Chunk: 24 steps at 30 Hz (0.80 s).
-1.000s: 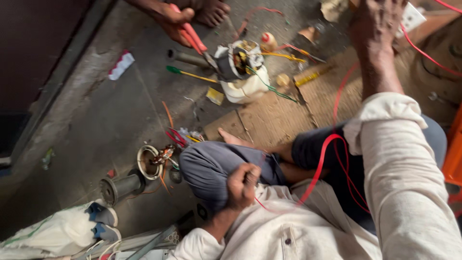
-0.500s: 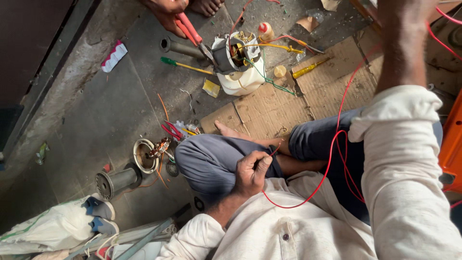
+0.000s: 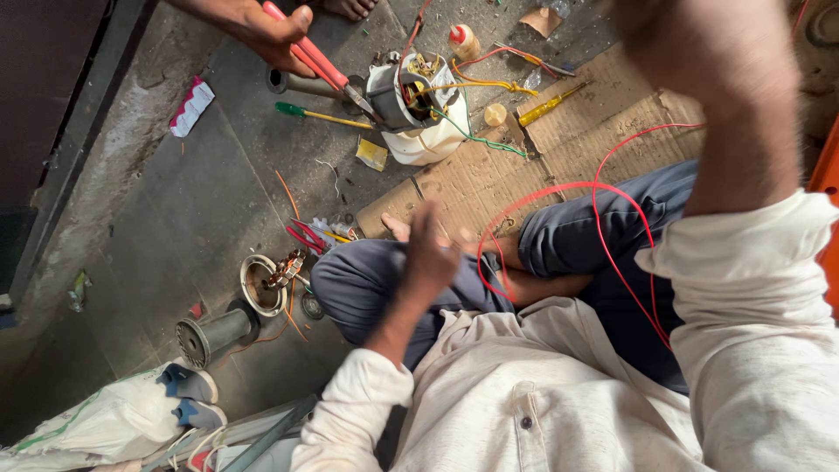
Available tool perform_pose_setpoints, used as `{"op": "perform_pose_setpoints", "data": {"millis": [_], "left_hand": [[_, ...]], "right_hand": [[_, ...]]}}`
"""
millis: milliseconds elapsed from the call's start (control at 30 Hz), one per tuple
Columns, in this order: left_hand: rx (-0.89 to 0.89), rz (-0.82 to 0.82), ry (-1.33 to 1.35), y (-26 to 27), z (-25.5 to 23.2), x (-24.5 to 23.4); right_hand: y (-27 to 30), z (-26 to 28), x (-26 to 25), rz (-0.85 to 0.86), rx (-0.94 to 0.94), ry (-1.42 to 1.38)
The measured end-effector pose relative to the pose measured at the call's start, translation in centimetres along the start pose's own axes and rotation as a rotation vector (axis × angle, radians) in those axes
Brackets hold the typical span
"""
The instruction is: The person repairs an electric motor by stripping and connecting various colored wires using a pair of pliers and their hands while seated on the floor.
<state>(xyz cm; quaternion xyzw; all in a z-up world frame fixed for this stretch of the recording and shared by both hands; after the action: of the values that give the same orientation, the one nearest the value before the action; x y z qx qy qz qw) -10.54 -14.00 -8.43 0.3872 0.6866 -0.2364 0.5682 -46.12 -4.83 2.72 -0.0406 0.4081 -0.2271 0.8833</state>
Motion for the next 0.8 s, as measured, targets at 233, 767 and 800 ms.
{"op": "perform_pose_setpoints", "data": {"millis": [233, 767, 800], "left_hand": [[0.174, -0.240, -0.318, -10.6, 4.6, -5.5], [0.218, -0.440, -0.574, -15.4, 7.1, -2.1], [0.217, -0.439, -0.568, -15.5, 7.1, -2.2]], "right_hand": [[3.7, 11.8, 19.0, 0.925, 0.029, -0.407], [3.2, 5.4, 32.1, 0.600, 0.335, -0.291], [3.2, 4.3, 32.3, 0.549, 0.404, -0.317]]}}
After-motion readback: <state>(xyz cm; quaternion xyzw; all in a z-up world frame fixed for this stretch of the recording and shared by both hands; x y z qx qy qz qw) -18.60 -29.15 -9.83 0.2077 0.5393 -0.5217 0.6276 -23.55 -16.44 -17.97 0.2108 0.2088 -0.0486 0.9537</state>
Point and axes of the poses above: each hand's wrist, its own y-axis away from the middle knuckle, its own x-axis out of the palm, z = x × y, the point moved 10 cm from there along -y, towards the middle knuckle, and after that the axes turned 13 degrees about -y, right-handed, at the moved point
